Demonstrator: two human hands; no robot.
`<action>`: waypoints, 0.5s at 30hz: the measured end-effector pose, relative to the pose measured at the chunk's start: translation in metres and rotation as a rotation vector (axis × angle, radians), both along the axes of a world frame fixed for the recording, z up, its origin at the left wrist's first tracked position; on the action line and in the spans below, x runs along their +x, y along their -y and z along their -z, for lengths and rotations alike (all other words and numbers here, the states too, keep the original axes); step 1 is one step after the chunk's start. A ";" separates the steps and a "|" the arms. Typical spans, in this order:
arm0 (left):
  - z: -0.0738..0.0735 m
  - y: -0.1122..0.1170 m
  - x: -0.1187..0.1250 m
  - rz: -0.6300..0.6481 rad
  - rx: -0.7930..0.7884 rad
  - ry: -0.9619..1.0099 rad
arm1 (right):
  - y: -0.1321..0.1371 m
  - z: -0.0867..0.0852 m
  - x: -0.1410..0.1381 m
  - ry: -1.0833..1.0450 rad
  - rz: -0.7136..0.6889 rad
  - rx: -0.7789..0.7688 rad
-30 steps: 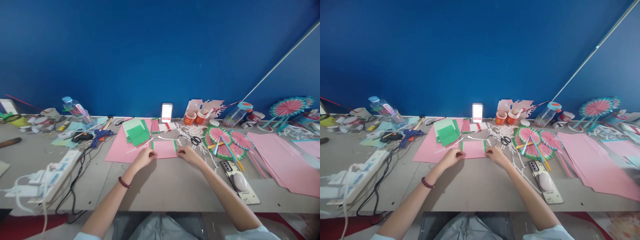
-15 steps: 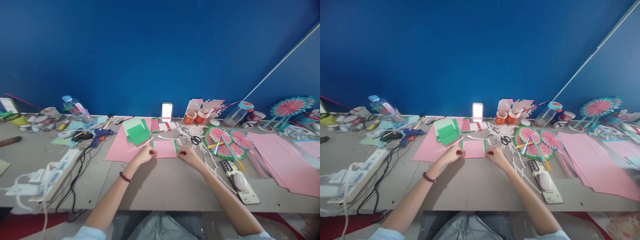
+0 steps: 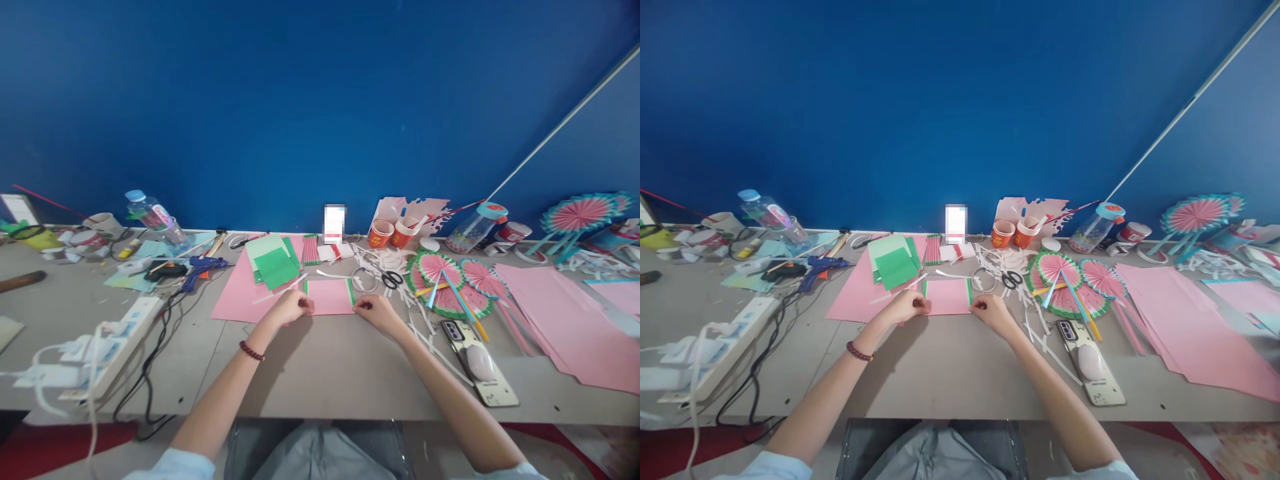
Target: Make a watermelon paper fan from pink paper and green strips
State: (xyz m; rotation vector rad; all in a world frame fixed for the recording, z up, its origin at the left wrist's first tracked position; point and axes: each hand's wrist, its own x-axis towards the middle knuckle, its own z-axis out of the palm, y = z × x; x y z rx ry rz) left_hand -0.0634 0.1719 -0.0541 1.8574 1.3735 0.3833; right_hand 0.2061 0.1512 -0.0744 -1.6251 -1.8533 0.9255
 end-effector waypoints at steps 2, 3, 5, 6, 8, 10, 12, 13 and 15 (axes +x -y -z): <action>0.002 0.001 -0.001 -0.012 -0.010 -0.002 | 0.000 0.000 0.000 0.001 0.004 0.005; 0.003 0.002 -0.001 -0.016 -0.010 -0.001 | 0.001 0.001 0.000 0.001 0.005 0.007; 0.005 0.003 0.000 -0.019 0.002 0.007 | 0.001 0.002 0.000 0.000 0.006 0.011; 0.006 0.003 0.000 -0.019 0.014 0.014 | 0.001 0.002 0.000 0.000 0.006 0.013; 0.007 0.004 0.001 -0.016 0.038 0.027 | 0.000 0.004 0.000 0.001 0.006 0.017; 0.008 0.005 0.001 -0.006 0.056 0.039 | 0.000 0.005 0.000 0.004 0.009 0.021; 0.008 0.006 0.002 0.009 0.068 0.048 | 0.000 0.007 0.000 0.007 0.012 0.024; 0.008 0.006 0.002 0.016 0.075 0.052 | 0.000 0.007 0.000 0.007 0.015 0.025; 0.009 0.007 0.002 0.029 0.090 0.063 | 0.001 0.007 -0.001 0.009 0.018 0.030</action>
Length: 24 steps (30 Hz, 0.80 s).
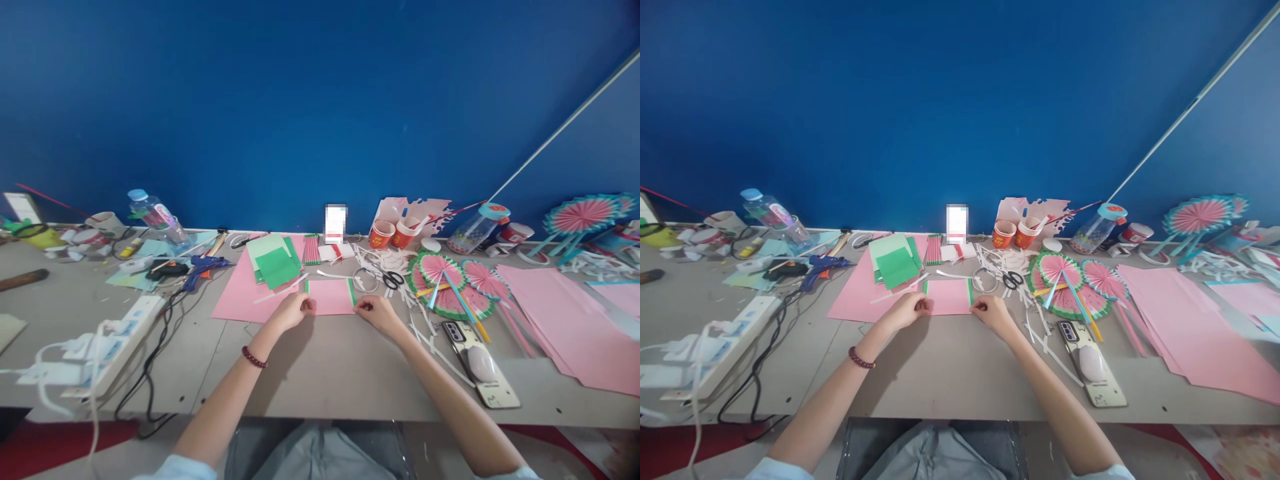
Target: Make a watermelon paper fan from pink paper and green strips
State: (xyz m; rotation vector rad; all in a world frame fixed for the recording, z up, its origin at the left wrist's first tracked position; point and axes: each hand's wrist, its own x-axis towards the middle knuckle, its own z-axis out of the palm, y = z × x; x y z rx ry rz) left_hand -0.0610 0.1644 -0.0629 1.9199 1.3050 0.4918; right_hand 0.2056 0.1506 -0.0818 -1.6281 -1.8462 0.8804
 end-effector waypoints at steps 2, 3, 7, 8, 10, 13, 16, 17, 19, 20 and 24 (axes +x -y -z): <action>0.001 0.001 0.000 0.010 0.015 0.012 | 0.001 0.000 0.000 0.001 0.001 0.006; 0.003 0.001 0.000 0.014 0.021 0.017 | 0.001 0.000 -0.001 0.002 0.001 0.010; 0.009 0.001 -0.002 0.012 0.035 0.035 | 0.000 -0.002 0.000 0.011 -0.002 0.005; 0.010 0.001 -0.003 0.009 0.038 0.040 | -0.001 -0.003 0.000 0.015 -0.005 0.000; 0.012 0.001 -0.004 0.001 0.043 0.048 | -0.002 -0.004 0.000 0.022 -0.009 -0.010; 0.014 0.000 -0.005 -0.003 0.047 0.054 | -0.003 -0.005 0.000 0.034 -0.008 -0.018; 0.014 0.000 -0.005 0.001 0.052 0.058 | -0.002 -0.005 -0.001 0.046 -0.004 -0.023; 0.014 0.001 -0.005 0.003 0.055 0.059 | -0.002 -0.005 -0.001 0.049 -0.004 -0.026; 0.013 0.001 -0.005 0.006 0.060 0.060 | -0.002 -0.005 -0.001 0.055 -0.004 -0.030; 0.013 0.001 -0.005 0.008 0.063 0.060 | -0.002 -0.005 -0.001 0.058 -0.005 -0.032; 0.013 0.003 -0.006 0.013 0.076 0.059 | -0.003 -0.008 -0.002 0.074 -0.016 -0.040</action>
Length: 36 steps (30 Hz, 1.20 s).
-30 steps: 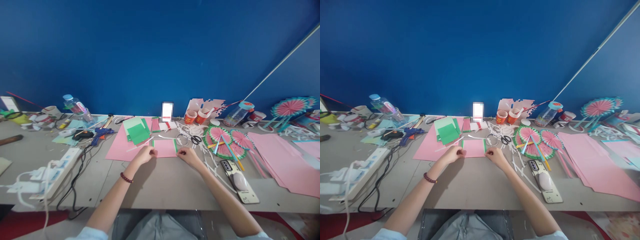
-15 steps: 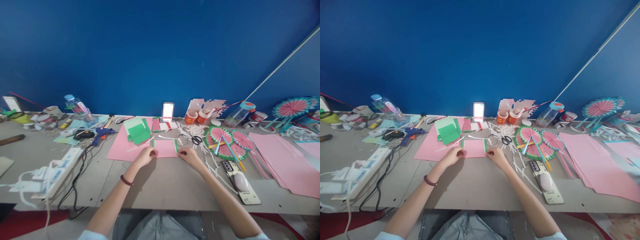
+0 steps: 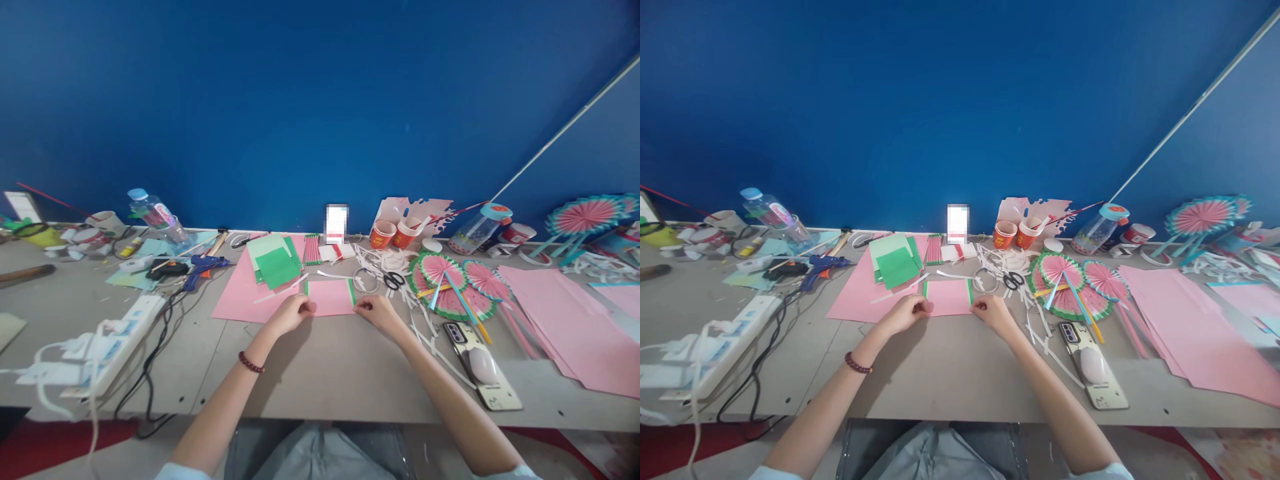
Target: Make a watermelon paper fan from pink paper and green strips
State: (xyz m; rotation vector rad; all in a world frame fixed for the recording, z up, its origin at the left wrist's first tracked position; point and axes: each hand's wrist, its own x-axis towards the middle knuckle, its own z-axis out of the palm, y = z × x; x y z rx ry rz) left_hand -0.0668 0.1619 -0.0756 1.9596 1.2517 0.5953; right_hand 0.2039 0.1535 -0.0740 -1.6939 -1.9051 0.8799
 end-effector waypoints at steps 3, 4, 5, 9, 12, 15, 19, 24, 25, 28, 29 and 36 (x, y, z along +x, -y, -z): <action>0.000 0.001 -0.001 0.005 0.007 0.001 | -0.002 -0.002 0.000 0.012 -0.017 -0.008; -0.001 0.001 -0.001 0.007 0.008 0.000 | -0.002 -0.003 0.000 0.016 -0.023 -0.012; -0.001 0.001 -0.001 0.008 0.011 -0.002 | -0.003 -0.003 0.000 0.020 -0.028 -0.015; 0.000 0.002 0.000 0.009 0.035 -0.018 | -0.003 -0.004 0.000 0.031 -0.030 -0.023; 0.001 0.004 0.000 0.005 0.059 -0.036 | -0.003 -0.004 -0.001 0.023 -0.027 -0.017; 0.002 0.006 0.000 0.004 0.081 -0.050 | -0.001 -0.003 -0.001 0.010 -0.027 -0.006; -0.001 0.010 0.000 0.019 0.094 -0.068 | 0.001 -0.001 -0.001 -0.003 -0.024 0.008; -0.009 0.015 0.003 0.092 0.198 -0.163 | 0.002 0.002 0.001 -0.019 -0.038 0.032; -0.010 0.016 0.004 0.113 0.225 -0.189 | 0.002 0.002 0.001 -0.022 -0.042 0.037; -0.009 0.019 0.005 0.149 0.317 -0.281 | 0.003 0.003 0.000 -0.028 -0.055 0.054; -0.008 0.020 0.005 0.151 0.347 -0.317 | 0.003 0.004 -0.001 -0.030 -0.059 0.061; 0.001 0.038 0.017 0.116 0.610 -0.564 | 0.009 0.007 -0.004 -0.025 -0.075 0.173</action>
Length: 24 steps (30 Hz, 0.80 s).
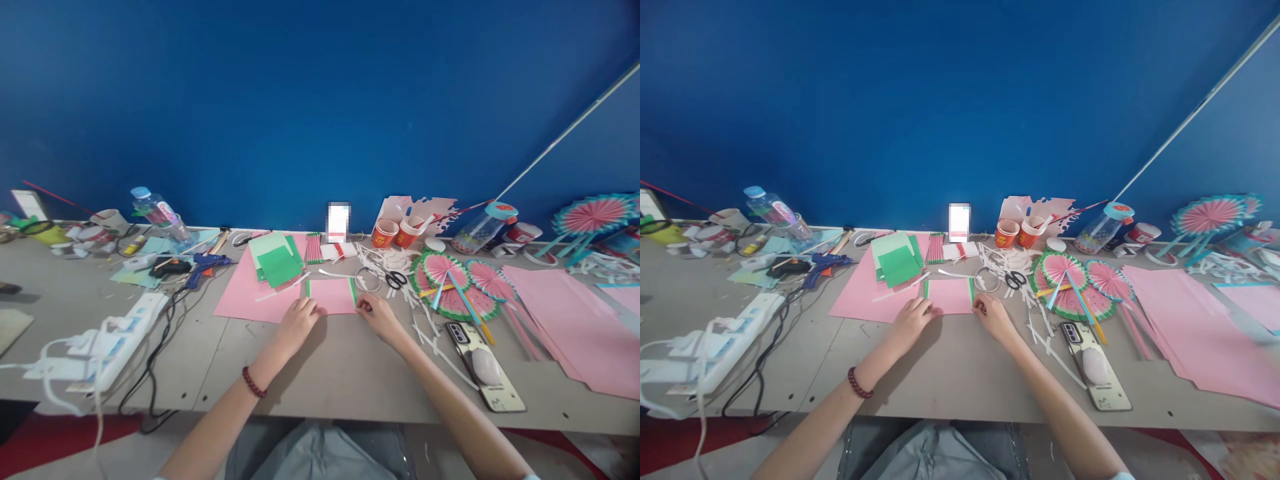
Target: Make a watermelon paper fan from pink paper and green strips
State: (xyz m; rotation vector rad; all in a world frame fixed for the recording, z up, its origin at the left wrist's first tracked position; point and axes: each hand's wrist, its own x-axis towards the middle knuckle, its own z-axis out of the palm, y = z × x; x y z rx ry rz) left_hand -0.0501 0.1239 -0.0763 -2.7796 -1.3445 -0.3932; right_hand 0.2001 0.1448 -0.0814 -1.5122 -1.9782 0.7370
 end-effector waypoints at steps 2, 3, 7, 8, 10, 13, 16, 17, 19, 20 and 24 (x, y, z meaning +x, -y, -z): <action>0.005 0.008 0.007 -0.009 0.052 -0.060 | 0.002 0.000 0.000 0.028 -0.013 0.060; 0.008 0.012 0.010 -0.031 0.070 -0.081 | 0.004 0.000 -0.001 0.049 -0.021 0.087; 0.012 0.033 0.021 -0.120 0.126 -0.165 | 0.012 0.002 -0.006 0.227 -0.020 0.215; 0.011 0.038 0.024 -0.151 0.124 -0.172 | 0.014 0.002 -0.008 0.298 -0.014 0.256; 0.006 0.048 0.029 -0.196 0.091 -0.150 | 0.019 0.002 -0.012 0.452 -0.016 0.335; -0.002 0.059 0.038 -0.267 0.034 -0.080 | 0.026 -0.001 -0.019 0.637 -0.067 0.427; -0.004 0.064 0.047 -0.327 0.046 -0.049 | 0.034 -0.004 -0.027 0.730 -0.121 0.449; -0.004 0.065 0.050 -0.348 0.049 -0.044 | 0.037 -0.005 -0.029 0.749 -0.130 0.442; -0.003 0.067 0.055 -0.389 0.042 -0.037 | 0.043 -0.006 -0.032 0.776 -0.126 0.420; -0.002 0.067 0.058 -0.407 0.033 -0.035 | 0.046 -0.006 -0.034 0.785 -0.115 0.409; -0.004 0.067 0.064 -0.453 0.003 -0.042 | 0.057 -0.002 -0.037 0.792 -0.072 0.379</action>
